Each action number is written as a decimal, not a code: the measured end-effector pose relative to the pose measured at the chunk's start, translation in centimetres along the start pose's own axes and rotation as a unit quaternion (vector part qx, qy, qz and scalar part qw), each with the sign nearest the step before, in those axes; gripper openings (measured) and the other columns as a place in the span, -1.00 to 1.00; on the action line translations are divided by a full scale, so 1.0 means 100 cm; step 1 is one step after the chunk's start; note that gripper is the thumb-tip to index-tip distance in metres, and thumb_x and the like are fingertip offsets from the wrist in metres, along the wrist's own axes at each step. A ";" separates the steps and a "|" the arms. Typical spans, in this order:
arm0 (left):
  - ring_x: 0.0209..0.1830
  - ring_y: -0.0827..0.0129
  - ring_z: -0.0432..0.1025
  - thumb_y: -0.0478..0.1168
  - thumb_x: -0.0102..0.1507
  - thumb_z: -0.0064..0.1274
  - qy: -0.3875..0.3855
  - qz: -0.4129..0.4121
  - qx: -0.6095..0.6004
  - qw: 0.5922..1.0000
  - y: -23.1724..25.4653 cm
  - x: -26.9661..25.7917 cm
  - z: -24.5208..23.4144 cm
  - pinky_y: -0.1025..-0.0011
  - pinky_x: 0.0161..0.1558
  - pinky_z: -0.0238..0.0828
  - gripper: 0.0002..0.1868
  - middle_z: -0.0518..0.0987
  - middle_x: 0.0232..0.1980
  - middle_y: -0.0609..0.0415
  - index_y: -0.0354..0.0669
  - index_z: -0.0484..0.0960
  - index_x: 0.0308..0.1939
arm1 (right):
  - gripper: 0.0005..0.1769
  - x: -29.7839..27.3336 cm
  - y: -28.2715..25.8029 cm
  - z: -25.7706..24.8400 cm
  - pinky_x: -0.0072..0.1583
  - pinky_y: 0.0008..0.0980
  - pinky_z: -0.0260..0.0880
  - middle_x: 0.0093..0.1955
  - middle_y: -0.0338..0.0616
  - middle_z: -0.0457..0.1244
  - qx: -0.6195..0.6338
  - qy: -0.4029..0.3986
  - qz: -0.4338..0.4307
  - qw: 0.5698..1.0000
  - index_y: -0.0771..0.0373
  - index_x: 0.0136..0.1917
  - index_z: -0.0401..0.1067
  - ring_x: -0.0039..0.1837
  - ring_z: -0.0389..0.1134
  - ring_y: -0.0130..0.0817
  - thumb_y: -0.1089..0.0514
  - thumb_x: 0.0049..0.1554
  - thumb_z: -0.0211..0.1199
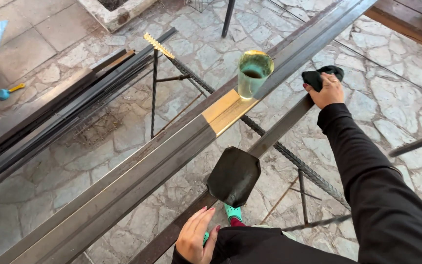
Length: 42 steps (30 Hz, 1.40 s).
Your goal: Sanding a metal beam with a sanding block and wiping it down with a cloth.
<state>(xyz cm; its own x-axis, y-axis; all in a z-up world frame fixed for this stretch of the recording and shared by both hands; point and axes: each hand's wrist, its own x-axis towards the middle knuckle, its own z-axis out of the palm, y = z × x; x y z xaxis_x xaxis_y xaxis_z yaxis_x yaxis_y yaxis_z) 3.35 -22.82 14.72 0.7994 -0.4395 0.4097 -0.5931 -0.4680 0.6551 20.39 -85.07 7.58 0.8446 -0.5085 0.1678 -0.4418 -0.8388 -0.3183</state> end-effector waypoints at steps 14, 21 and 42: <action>0.16 0.24 0.58 -0.10 0.35 0.02 -0.009 0.052 -0.058 0.997 -0.008 -0.010 -0.001 0.37 0.14 0.51 -0.65 0.72 0.11 0.08 -0.15 0.66 0.15 | -0.48 -0.160 -0.145 -0.022 0.40 0.23 0.28 0.59 0.17 0.10 0.091 0.002 -0.017 0.996 0.10 0.41 0.36 0.49 0.23 0.24 0.13 0.18 0.27; 0.17 0.20 0.58 -0.10 0.36 0.00 -0.009 0.053 -0.060 0.997 -0.010 -0.028 -0.011 0.34 0.16 0.50 -0.64 0.71 0.12 0.04 -0.16 0.65 0.17 | -0.68 -0.224 -0.179 0.001 0.26 -0.23 0.43 0.38 -0.35 0.35 0.136 0.066 -0.105 0.983 -0.01 0.21 0.56 0.55 0.22 -0.33 0.00 0.18 0.35; 0.38 0.17 0.49 -0.09 0.34 0.08 0.024 -0.072 -0.240 0.968 0.014 -0.041 -0.053 0.32 0.31 0.43 -0.45 0.59 0.35 -0.11 -0.29 0.47 0.35 | -0.41 -0.245 -0.200 -0.057 0.67 -0.29 -0.04 0.57 0.00 0.12 0.571 -0.023 -0.004 0.821 0.35 0.48 0.24 0.63 0.07 -0.31 0.24 0.19 0.18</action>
<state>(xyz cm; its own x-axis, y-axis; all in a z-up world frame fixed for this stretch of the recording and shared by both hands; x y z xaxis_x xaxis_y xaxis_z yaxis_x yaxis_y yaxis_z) -0.28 -17.62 17.35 0.8806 -0.3552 0.3136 -0.3716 -0.1072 0.9222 6.81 -56.95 15.17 0.8684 -0.4735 0.1474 0.1134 -0.0998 -0.9885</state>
